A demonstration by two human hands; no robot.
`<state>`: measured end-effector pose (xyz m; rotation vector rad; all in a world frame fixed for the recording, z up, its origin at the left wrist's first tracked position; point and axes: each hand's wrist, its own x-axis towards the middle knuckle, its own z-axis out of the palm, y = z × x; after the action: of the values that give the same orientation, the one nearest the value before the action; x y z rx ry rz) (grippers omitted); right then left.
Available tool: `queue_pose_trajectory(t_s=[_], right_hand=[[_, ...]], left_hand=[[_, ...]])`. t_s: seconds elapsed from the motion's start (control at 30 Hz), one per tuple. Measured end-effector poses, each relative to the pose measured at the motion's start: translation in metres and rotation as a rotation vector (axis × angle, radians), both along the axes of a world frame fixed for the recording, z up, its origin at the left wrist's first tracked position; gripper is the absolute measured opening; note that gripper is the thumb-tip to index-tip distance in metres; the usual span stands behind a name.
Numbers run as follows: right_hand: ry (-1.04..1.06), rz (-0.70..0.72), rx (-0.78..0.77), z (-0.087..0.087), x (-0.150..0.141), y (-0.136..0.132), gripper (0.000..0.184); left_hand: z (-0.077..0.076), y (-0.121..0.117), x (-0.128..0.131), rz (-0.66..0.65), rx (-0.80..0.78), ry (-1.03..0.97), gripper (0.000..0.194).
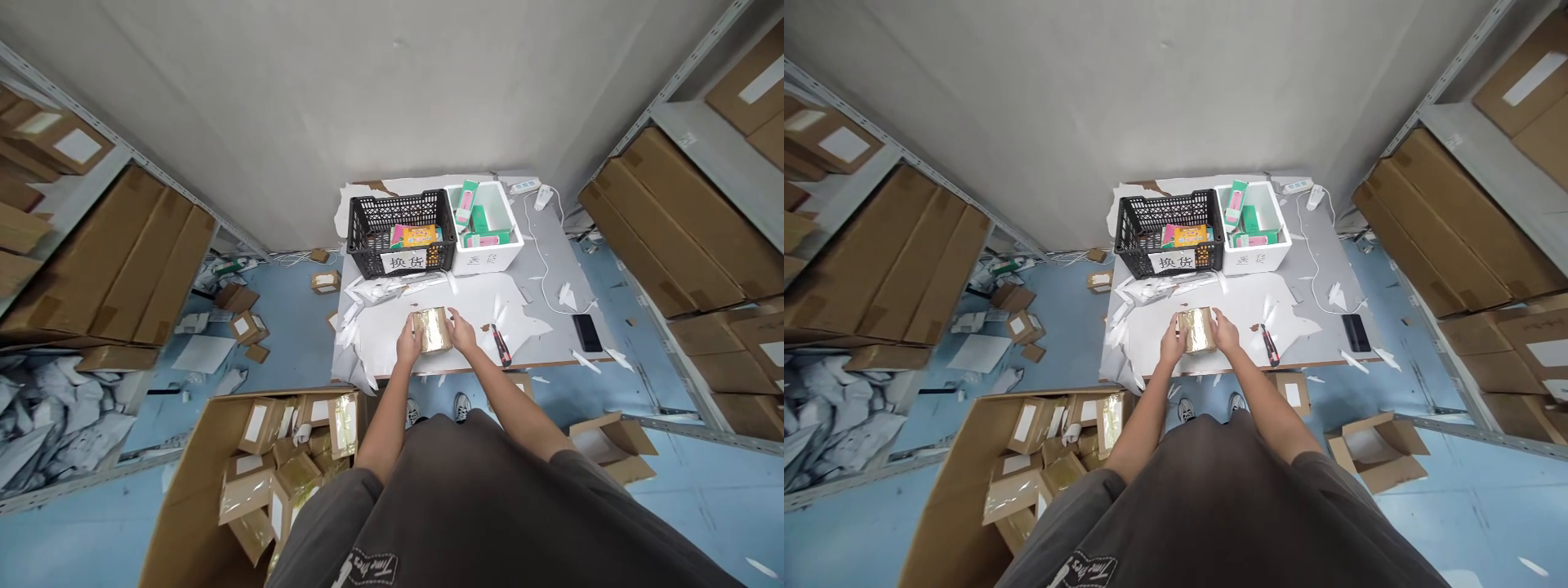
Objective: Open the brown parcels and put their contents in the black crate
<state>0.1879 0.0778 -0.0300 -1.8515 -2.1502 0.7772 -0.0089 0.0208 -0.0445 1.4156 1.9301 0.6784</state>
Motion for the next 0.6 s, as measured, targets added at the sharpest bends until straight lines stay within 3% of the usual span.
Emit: queue_pose_trajectory(t_s=[0.1,0.23,0.43,0.6], right_hand=[[0.054,0.113,0.039,-0.004,0.016,-0.018,0.053],[0.071,0.307,-0.021,-0.015,0.031,-0.041,0.066],[0.012,0.217,-0.067,-0.031,0.023,-0.048,0.053],[-0.055,0.214,-0.057,-0.023,0.018,-0.042,0.044]], left_hand=[[-0.006,-0.018,-0.001,-0.038,0.091,0.013,0.057],[-0.016,-0.036,-0.001,-0.163,0.038,0.010,0.066],[-0.023,-0.041,0.007,-0.197,0.051,-0.056,0.057],[-0.010,-0.037,0.006,-0.183,-0.025,0.021,0.053]])
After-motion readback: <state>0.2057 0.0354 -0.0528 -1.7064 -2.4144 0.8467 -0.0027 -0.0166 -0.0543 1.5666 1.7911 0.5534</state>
